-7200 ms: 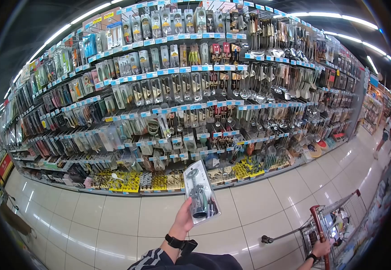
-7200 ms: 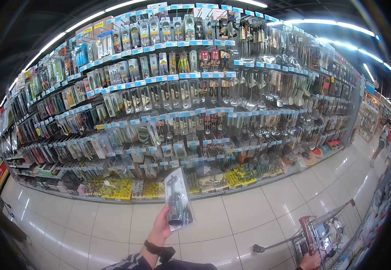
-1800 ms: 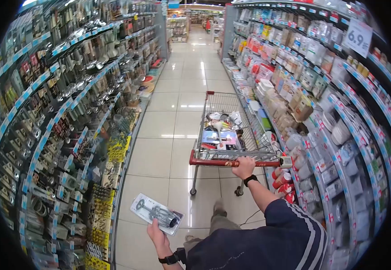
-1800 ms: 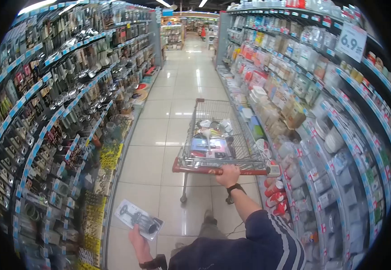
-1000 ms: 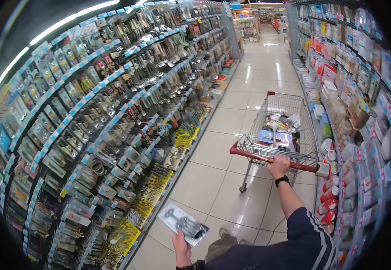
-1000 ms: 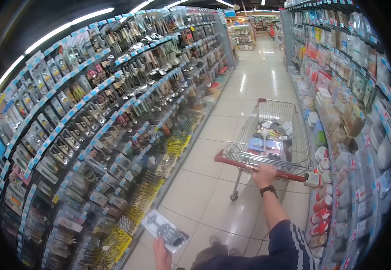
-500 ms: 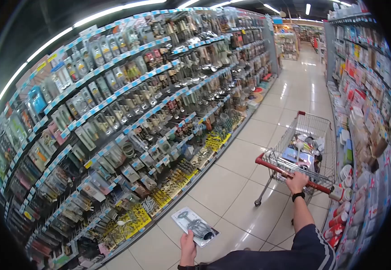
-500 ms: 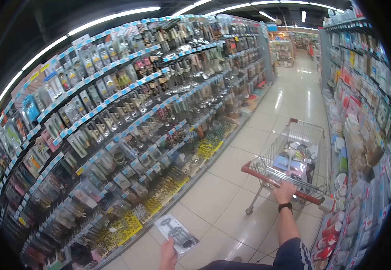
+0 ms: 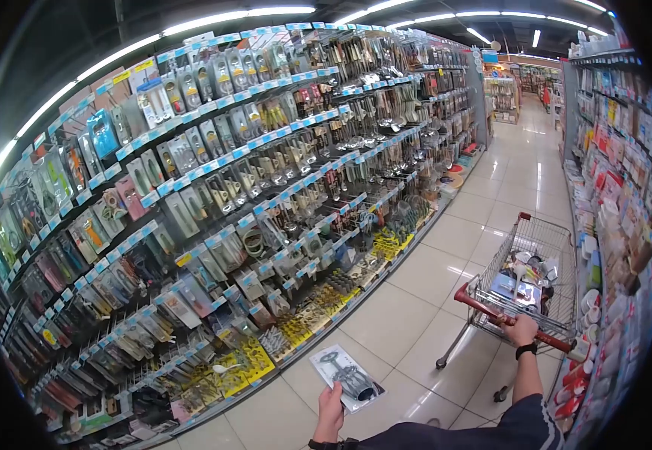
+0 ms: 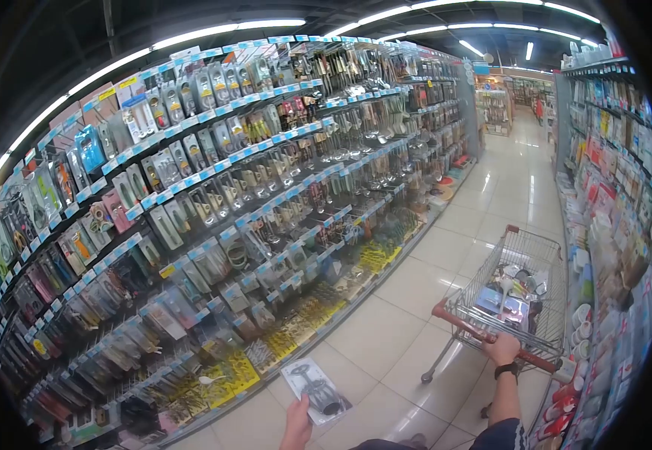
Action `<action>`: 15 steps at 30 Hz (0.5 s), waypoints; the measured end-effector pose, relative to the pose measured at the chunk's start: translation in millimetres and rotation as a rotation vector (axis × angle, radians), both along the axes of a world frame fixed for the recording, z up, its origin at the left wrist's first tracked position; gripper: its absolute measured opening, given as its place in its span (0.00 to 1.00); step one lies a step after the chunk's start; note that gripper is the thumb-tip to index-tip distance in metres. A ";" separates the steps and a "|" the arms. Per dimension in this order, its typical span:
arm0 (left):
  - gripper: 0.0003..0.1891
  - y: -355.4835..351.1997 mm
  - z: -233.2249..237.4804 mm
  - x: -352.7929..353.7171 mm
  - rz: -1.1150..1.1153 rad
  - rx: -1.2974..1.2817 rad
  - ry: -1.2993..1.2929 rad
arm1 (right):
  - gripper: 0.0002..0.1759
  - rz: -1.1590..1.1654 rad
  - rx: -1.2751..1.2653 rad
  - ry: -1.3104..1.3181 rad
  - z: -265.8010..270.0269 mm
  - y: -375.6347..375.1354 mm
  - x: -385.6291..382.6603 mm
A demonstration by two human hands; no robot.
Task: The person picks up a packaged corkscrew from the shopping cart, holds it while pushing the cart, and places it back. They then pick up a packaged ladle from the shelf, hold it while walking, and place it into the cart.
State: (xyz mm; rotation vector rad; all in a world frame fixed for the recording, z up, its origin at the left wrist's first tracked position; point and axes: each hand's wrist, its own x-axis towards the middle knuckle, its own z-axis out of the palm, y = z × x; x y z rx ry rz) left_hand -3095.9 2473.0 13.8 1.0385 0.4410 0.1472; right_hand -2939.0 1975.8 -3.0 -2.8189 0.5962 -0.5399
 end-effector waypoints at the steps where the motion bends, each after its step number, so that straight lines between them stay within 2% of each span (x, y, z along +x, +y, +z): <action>1: 0.18 15.0 -0.5 -7.3 0.010 0.011 0.005 | 0.19 -0.024 -0.002 0.025 -2.4 8.8 -6.3; 2: 0.17 31.5 -3.2 -13.8 0.029 -0.009 -0.015 | 0.19 -0.048 -0.004 0.047 -5.2 19.9 -10.4; 3: 0.17 48.2 -9.3 -22.3 0.048 -0.031 -0.035 | 0.26 -0.111 -0.016 0.049 -9.2 33.2 -15.0; 6: 0.16 97.0 -39.0 -44.3 0.092 -0.058 -0.094 | 0.24 -0.106 -0.142 -0.081 -33.8 70.9 -21.9; 7: 0.16 111.1 -44.9 -49.1 0.106 -0.061 -0.114 | 0.19 -0.004 -0.054 -0.076 -34.6 81.9 -25.6; 12: 0.16 167.7 -64.6 -75.8 0.126 -0.065 -0.109 | 0.15 -0.032 -0.023 -0.028 -16.0 166.1 -45.8; 13: 0.16 175.2 -66.8 -79.2 0.128 -0.054 -0.103 | 0.14 -0.007 -0.018 -0.163 -23.7 174.7 -52.7; 15: 0.16 185.0 -72.7 -82.1 0.166 -0.092 -0.098 | 0.13 0.014 -0.047 -0.218 -27.9 192.2 -66.2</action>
